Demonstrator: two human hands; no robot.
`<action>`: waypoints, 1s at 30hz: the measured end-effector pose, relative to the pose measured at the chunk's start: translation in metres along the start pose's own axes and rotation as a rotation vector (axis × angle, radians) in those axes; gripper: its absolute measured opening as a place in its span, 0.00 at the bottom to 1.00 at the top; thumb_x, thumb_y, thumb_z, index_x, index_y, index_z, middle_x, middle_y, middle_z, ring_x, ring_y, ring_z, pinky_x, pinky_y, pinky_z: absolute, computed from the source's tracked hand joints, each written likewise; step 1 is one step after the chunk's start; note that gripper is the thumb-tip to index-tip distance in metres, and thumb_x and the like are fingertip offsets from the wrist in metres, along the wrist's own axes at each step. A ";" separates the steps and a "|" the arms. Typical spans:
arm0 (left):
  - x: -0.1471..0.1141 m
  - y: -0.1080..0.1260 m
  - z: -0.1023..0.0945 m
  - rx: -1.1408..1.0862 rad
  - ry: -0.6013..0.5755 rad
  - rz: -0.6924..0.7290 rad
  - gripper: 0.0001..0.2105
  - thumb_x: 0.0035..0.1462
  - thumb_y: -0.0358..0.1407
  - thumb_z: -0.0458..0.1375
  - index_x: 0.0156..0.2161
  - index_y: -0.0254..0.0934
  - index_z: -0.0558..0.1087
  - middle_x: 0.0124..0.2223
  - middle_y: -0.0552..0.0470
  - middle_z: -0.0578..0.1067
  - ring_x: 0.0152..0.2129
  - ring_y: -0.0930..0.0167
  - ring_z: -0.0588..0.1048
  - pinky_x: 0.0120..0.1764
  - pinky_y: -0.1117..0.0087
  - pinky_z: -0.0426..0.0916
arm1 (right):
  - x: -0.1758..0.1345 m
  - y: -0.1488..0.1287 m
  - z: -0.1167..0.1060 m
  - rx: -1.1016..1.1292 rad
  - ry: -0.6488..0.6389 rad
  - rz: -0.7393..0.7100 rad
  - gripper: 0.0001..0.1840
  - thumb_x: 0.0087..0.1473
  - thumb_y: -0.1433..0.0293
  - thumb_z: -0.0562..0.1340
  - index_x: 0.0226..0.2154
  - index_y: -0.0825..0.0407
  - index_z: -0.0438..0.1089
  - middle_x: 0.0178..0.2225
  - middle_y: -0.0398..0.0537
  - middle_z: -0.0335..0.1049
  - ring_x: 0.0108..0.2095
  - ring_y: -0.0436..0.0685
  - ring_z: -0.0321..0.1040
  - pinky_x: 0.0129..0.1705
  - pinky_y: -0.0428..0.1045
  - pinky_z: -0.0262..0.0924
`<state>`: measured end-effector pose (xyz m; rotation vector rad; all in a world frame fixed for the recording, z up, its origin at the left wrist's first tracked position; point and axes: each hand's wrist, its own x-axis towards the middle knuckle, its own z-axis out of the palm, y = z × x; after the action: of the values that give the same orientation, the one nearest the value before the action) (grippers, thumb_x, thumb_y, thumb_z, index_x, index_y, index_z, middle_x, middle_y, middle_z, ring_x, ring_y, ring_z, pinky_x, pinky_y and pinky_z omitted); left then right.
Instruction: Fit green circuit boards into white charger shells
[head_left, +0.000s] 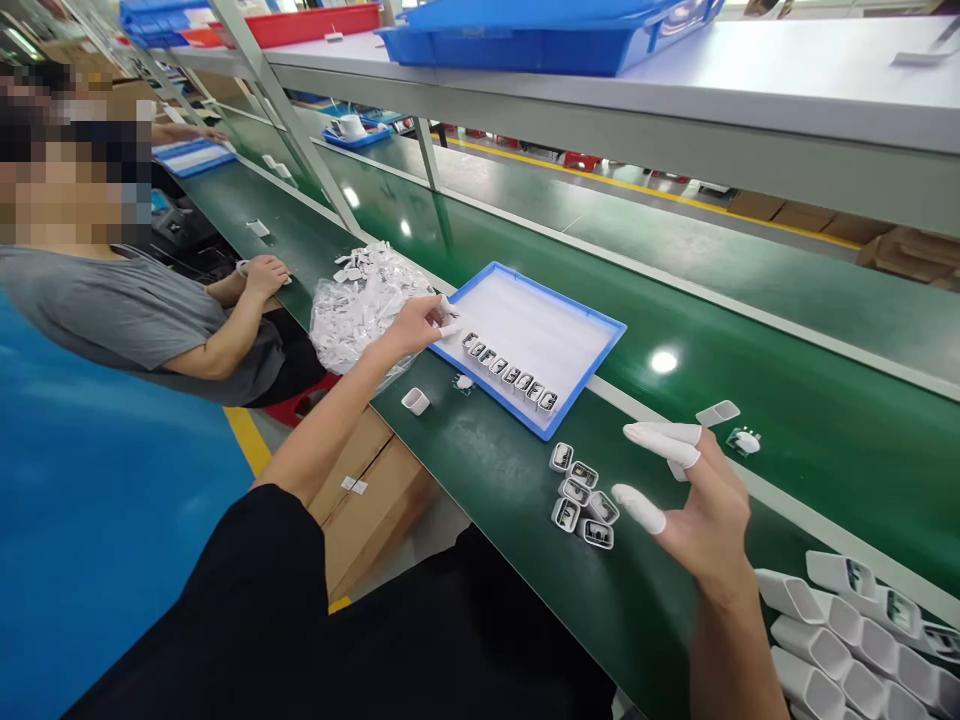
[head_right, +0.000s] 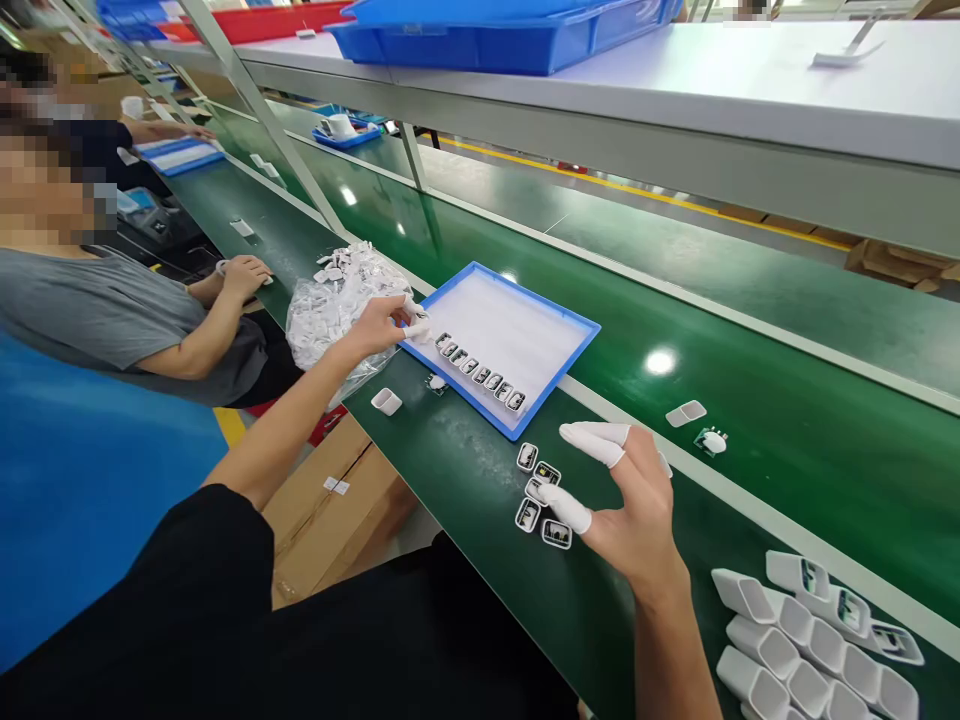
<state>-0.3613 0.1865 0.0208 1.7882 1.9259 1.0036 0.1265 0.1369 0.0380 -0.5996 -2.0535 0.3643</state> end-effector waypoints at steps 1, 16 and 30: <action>0.009 -0.012 -0.005 0.016 -0.040 -0.009 0.21 0.49 0.51 0.74 0.37 0.39 0.74 0.35 0.50 0.81 0.33 0.66 0.79 0.42 0.62 0.78 | 0.001 0.000 -0.002 -0.006 0.007 0.002 0.27 0.65 0.69 0.75 0.64 0.41 0.77 0.51 0.53 0.82 0.47 0.67 0.80 0.45 0.61 0.74; 0.042 -0.038 0.016 0.275 -0.413 0.010 0.22 0.37 0.33 0.65 0.44 0.39 0.80 0.49 0.44 0.83 0.53 0.53 0.80 0.59 0.58 0.75 | -0.008 0.016 -0.022 -0.077 0.118 0.104 0.18 0.64 0.66 0.75 0.55 0.39 0.81 0.50 0.49 0.84 0.41 0.65 0.80 0.46 0.64 0.74; 0.039 0.017 0.022 0.221 -0.028 0.233 0.27 0.55 0.47 0.67 0.60 0.45 0.76 0.61 0.45 0.82 0.62 0.52 0.78 0.69 0.46 0.72 | -0.013 0.151 -0.059 -0.523 0.016 0.848 0.18 0.68 0.61 0.63 0.54 0.51 0.80 0.53 0.57 0.80 0.49 0.65 0.76 0.57 0.61 0.71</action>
<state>-0.3407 0.2298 0.0255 2.1791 1.9067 0.8580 0.2236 0.2577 -0.0126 -1.7915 -1.7815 0.2888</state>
